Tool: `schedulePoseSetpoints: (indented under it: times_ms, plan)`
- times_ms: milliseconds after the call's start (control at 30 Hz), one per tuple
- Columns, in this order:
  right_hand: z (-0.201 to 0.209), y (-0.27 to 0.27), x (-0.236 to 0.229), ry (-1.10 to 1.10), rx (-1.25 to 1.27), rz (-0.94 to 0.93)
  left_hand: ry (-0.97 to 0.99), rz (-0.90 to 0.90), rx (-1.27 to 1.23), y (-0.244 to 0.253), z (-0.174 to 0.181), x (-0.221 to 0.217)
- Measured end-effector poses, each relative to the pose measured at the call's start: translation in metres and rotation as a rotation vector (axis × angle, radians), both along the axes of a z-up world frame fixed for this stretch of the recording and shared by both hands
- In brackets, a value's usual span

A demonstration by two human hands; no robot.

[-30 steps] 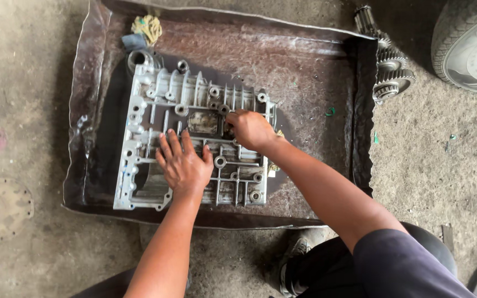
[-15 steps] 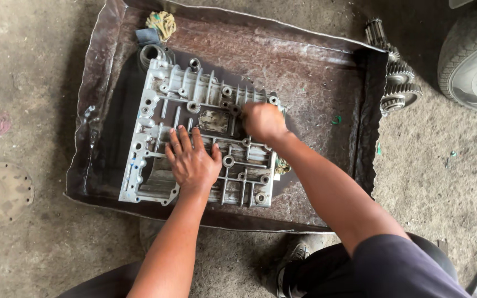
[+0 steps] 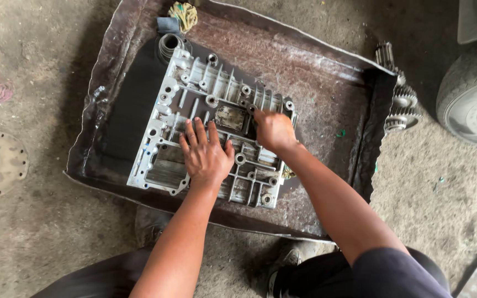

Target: The person cleans a metal mechanical casing by picking out debris with their fingers and wiping the surfaces with a cloth.

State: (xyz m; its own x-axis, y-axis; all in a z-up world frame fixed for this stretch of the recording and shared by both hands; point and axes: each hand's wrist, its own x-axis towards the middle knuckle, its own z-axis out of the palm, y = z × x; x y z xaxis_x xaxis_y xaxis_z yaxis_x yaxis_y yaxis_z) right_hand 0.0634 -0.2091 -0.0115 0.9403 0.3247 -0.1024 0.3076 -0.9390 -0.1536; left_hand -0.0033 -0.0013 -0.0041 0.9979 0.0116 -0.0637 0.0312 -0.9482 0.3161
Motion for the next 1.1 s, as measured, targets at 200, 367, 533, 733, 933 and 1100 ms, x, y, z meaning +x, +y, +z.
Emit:
schedulePoseSetpoints:
  times_ms: [200, 367, 533, 733, 933, 1100]
  plan:
    - [0.018, 0.009, 0.019, 0.188, -0.089, -0.104, -0.031, 0.005, -0.015, 0.003, 0.0, 0.004]
    - [0.012, 0.008, 0.017, 0.158, -0.181, -0.057, -0.025, -0.002, -0.018, 0.002, 0.001, 0.002]
    - [0.017, 0.008, 0.018, 0.274, -0.08, 0.054, 0.0, -0.003, 0.001, 0.003, 0.003, 0.002]
    - [0.018, 0.017, 0.034, 0.341, -0.4, -0.06, 0.114, -0.023, 0.029, 0.003, 0.003, 0.008]
    - [-0.014, 0.002, 0.027, 0.256, -0.128, 0.035, 0.107, -0.027, 0.03, 0.004, 0.007, 0.008]
    - [-0.02, -0.003, 0.011, 0.272, 0.278, -0.323, 0.079, -0.007, 0.004, 0.002, 0.008, 0.005]
